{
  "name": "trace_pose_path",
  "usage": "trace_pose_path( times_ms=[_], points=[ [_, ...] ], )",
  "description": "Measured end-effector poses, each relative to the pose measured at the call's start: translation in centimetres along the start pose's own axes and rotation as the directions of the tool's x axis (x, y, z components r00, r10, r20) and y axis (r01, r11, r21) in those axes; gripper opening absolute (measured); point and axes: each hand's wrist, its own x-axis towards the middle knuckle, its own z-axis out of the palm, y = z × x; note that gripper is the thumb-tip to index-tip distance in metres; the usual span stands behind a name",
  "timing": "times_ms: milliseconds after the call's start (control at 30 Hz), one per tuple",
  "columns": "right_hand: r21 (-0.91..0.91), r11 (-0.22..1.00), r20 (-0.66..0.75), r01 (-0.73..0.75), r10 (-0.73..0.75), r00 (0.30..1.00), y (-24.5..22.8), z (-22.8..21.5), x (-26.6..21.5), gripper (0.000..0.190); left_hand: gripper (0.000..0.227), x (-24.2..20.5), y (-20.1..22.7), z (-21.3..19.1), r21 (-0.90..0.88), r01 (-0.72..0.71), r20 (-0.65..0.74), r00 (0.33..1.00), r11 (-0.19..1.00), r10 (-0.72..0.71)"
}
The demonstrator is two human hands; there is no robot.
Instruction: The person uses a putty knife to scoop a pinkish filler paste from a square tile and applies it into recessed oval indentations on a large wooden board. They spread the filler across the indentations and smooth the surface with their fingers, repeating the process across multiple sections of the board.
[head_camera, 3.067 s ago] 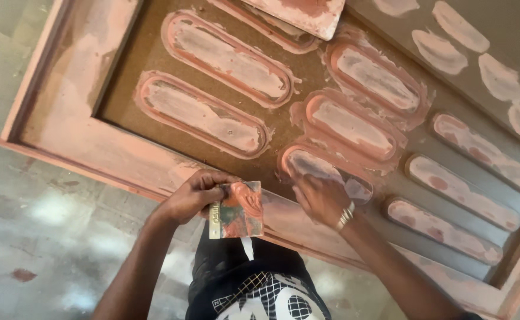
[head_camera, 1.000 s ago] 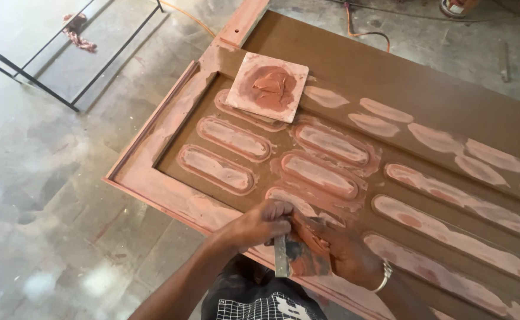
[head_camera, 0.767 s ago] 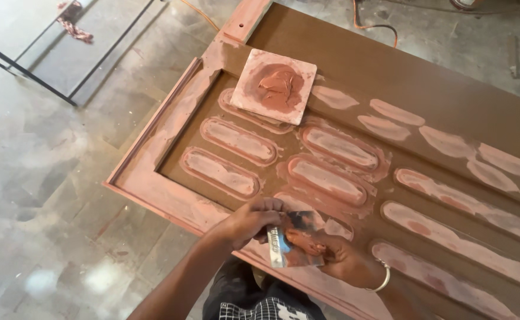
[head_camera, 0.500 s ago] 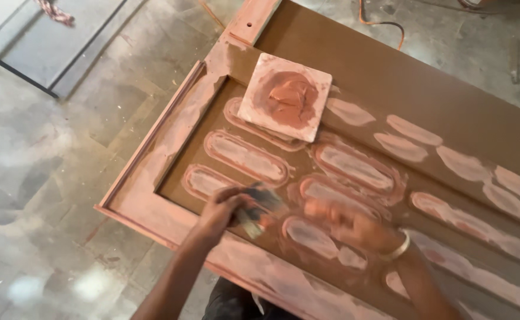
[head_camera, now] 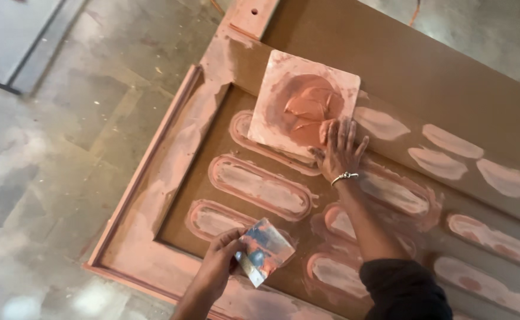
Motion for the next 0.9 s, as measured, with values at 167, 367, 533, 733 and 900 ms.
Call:
trace_pose_path(
  times_ms=[167, 367, 533, 733, 900],
  points=[
    [-0.183, 0.982, 0.347, 0.043, 0.023, 0.938, 1.0, -8.0, -0.9, 0.103, 0.024, 1.6, 2.2, 2.9, -0.027, -0.030, 0.086, 0.996, 0.999, 0.032],
    [0.610, 0.734, 0.061, 0.299, -0.420, 0.905, 0.9, -24.9, -11.6, 0.093, 0.036, 1.5, 1.5, 9.4, -0.006, 0.080, 0.346, 0.935, 0.997, -0.073],
    [0.599, 0.742, 0.103, 0.302, -0.445, 0.890, 2.4, -32.1, -19.9, 0.098, 0.034, 0.0, -1.7, 14.5, -0.184, 0.201, 0.551, 0.832, 0.962, -0.069],
    [0.123, 0.818, -0.050, 0.562, -0.561, 0.826, 6.7, -38.9, -24.6, 0.081, 0.030, -3.2, -4.1, 16.8, -0.259, 0.259, 0.603, 0.796, 0.930, -0.053],
    [0.983, 0.143, 0.171, -0.116, -0.484, 0.858, 8.8, -36.5, -30.4, 0.082, 0.028, -5.8, -9.8, 21.2, -0.106, 0.174, 0.590, 0.804, 0.979, -0.080]
  ],
)
